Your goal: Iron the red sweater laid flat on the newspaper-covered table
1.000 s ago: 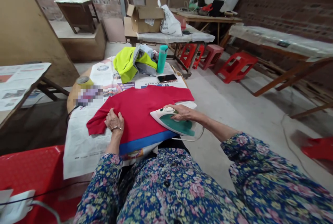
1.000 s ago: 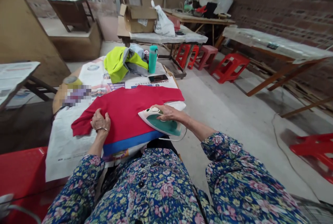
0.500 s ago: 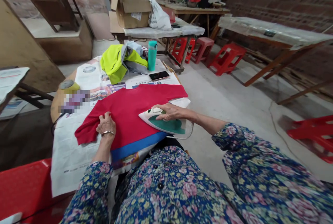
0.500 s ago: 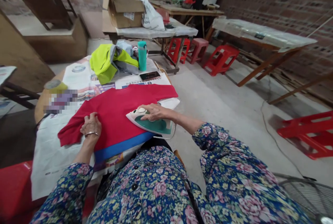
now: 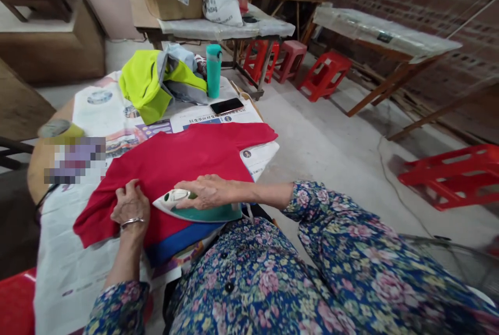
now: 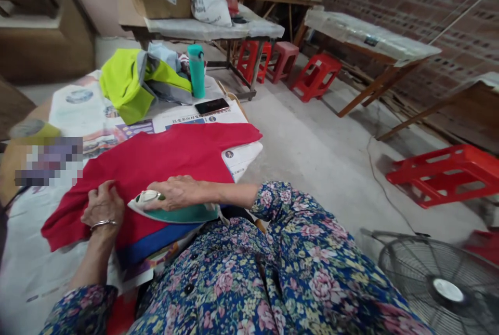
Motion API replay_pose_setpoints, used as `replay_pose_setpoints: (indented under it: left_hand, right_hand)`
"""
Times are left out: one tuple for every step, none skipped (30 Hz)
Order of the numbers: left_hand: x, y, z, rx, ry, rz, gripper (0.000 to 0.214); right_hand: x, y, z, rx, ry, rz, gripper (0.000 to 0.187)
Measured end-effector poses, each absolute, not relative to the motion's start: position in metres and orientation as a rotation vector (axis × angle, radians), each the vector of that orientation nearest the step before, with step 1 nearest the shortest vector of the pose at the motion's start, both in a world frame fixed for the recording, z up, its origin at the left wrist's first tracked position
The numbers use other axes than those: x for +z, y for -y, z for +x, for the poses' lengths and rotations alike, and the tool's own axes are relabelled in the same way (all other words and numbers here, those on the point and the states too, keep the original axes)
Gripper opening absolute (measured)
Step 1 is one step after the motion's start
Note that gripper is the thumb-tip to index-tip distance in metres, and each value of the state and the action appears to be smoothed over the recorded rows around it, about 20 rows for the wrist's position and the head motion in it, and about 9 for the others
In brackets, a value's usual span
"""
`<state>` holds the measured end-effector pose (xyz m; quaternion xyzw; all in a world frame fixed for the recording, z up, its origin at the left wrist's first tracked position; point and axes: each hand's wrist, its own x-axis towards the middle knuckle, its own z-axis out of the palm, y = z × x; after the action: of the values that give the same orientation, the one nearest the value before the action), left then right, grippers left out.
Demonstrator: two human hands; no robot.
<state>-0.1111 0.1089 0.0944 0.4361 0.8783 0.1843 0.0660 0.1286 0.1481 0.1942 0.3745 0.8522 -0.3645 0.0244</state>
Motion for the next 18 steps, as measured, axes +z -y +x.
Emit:
replay_pose_setpoints:
  left_hand:
    - [0.093,-0.108,-0.111,0.556,-2.663,1.312,0.050]
    - [0.091,-0.108,-0.111,0.547,-2.682,1.305,0.050]
    - [0.090,-0.107,-0.111,0.538,-2.705,1.300,0.050]
    - [0.088,-0.107,-0.112,0.536,-2.723,1.302,0.050]
    - [0.087,-0.106,-0.112,0.542,-2.738,1.309,0.051]
    - [0.086,-0.105,-0.113,0.559,-2.752,1.316,0.053]
    - [0.085,-0.104,-0.113,0.585,-2.761,1.333,0.056]
    - [0.084,-0.103,-0.112,0.618,-2.762,1.365,0.060]
    - [0.083,-0.102,-0.110,0.652,-2.746,1.414,0.065]
    - [0.081,-0.101,-0.107,0.679,-2.711,1.479,0.068]
    - [0.079,-0.102,-0.102,0.701,-2.654,1.557,0.069]
    - [0.075,-0.105,-0.096,0.718,-2.578,1.643,0.068]
    - [0.072,-0.109,-0.088,0.725,-2.491,1.732,0.066]
    - [0.067,-0.115,-0.078,0.721,-2.401,1.817,0.064]
    - [0.063,-0.123,-0.068,0.706,-2.314,1.896,0.063]
    - [0.059,-0.134,-0.056,0.681,-2.227,1.973,0.063]
    - [0.056,-0.145,-0.044,0.649,-2.147,2.039,0.064]
    - [0.054,-0.157,-0.032,0.613,-2.075,2.091,0.065]
  right_hand:
    - [0.196,-0.146,0.133,-1.100,-2.621,1.168,0.062]
    - [0.199,-0.144,0.140,-1.078,-2.601,1.174,0.061]
    - [0.202,-0.143,0.150,-1.060,-2.573,1.194,0.061]
    - [0.204,-0.143,0.161,-1.042,-2.538,1.242,0.060]
    - [0.206,-0.144,0.173,-1.028,-2.499,1.302,0.060]
    - [0.207,-0.145,0.186,-1.016,-2.464,1.370,0.059]
    - [0.207,-0.146,0.198,-1.013,-2.429,1.434,0.058]
    - [0.207,-0.148,0.211,-1.020,-2.407,1.491,0.058]
    - [0.206,-0.151,0.222,-1.032,-2.390,1.552,0.058]
    - [0.205,-0.153,0.232,-1.044,-2.378,1.625,0.057]
    - [0.203,-0.156,0.241,-1.060,-2.366,1.711,0.055]
    - [0.202,-0.159,0.248,-1.090,-2.354,1.801,0.054]
    - [0.201,-0.162,0.254,-1.141,-2.336,1.886,0.054]
    - [0.201,-0.165,0.259,-1.210,-2.315,1.956,0.055]
    - [0.200,-0.169,0.262,-1.291,-2.296,2.010,0.058]
    - [0.201,-0.174,0.264,-1.371,-2.287,2.050,0.061]
    - [0.201,-0.180,0.264,-1.437,-2.293,2.078,0.065]
    - [0.201,-0.186,0.263,-1.476,-2.320,2.101,0.068]
